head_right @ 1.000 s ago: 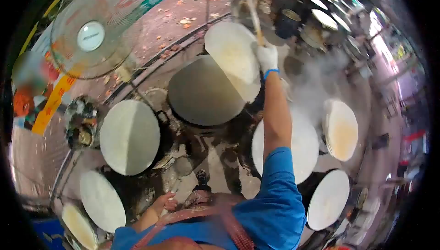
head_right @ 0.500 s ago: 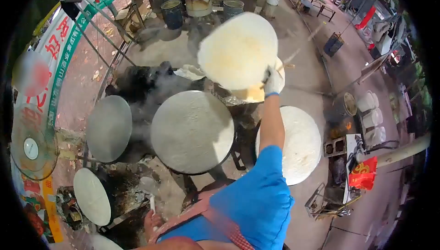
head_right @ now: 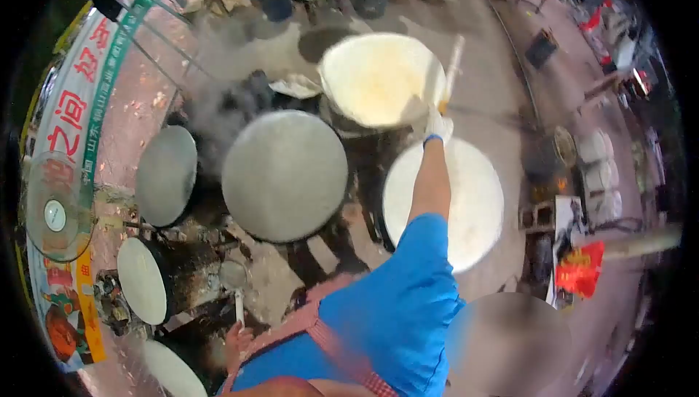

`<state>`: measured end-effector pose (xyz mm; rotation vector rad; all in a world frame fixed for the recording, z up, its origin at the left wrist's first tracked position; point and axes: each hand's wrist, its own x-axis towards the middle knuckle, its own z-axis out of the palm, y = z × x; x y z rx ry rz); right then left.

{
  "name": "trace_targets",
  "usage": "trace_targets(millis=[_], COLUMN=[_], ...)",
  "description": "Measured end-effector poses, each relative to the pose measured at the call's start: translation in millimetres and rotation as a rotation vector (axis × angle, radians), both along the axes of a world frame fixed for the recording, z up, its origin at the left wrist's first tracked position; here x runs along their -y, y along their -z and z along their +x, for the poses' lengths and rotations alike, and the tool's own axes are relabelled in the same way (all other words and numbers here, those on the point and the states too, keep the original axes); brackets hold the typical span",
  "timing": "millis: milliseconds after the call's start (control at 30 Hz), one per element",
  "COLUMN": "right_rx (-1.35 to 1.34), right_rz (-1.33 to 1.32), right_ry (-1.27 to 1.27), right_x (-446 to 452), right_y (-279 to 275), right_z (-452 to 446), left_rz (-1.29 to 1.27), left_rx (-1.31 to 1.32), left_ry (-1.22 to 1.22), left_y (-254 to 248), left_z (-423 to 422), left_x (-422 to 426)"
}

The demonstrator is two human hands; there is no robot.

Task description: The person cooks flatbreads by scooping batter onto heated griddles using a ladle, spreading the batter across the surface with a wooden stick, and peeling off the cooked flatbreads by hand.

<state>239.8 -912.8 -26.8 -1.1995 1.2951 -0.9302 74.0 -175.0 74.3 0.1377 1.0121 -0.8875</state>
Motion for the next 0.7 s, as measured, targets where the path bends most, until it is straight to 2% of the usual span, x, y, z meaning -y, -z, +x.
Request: trace_targets(millis=[33,67,100,133,167,200,300,333,367,400,467,533,633,667,700], right_rx=[0.265,0.040,0.078,-0.040,-0.110,-0.183,-0.419,-0.364,-0.290,-0.383,-0.525,-0.643,-1.019,-1.126,-1.220], right_rz=[-0.031,-0.073,0.021,0.002,-0.006,-0.033,-0.137,-0.087,-0.040,-0.030,-0.037,-0.007,-0.337,-0.218,-0.186], right_ry=[-0.082,-0.112,-0.187,-0.301,-0.361,-0.343,-0.196,-0.069,0.060,0.119,0.195,0.196,0.016,-0.016,-0.040], right_x=[-37.0,-24.4,-64.9,-83.3,-108.4,-129.3,-192.2,-214.8,-235.8,-248.3,-267.0,-285.9,-301.5,-314.0,-315.4], right_y=[-40.0,-16.9,-51.1,-56.3,-66.4,-65.8,-50.6,-48.6,-46.4,-43.9,-39.0,-32.6,2.2,-27.9,-20.2], right_z=[-22.6,-43.3,-78.4,-117.4,-159.6,-203.3,-341.8,-388.5,-427.1,-464.2,-521.5,-565.0,-621.9,-612.3,-627.7], left_rz=[0.023,0.042,-0.043,0.009,-0.185,-0.179,-0.343,-0.283,-0.206,-0.130,-0.222,-0.351,-0.317,-0.300,-0.283], left_rx=[0.003,0.005,0.009,0.009,0.095,0.070,0.031,-0.097,-0.107,-0.115,-0.053,0.010,-0.141,-0.120,-0.097], left_ry=[0.075,0.151,0.199,0.197,0.237,0.267,0.458,0.352,0.363,0.376,0.515,0.663,0.545,0.532,0.517], left_y=[5.3,11.1,23.6,41.9,56.2,78.7,103.8,77.8,74.4,70.5,79.0,76.7,61.3,51.8,41.4], left_z=[-5.1,-9.9,-12.9,-19.6,-25.4,-28.5,-32.9,-42.2,-49.3,-56.2,-61.7,-66.9,-85.0,-91.9,-98.9], left_x=[-5.9,-11.6,-21.7,-33.9,-41.5,-51.2,-67.8,-49.3,-46.1,-42.8,-43.1,-24.7,12.2,27.0,45.3])
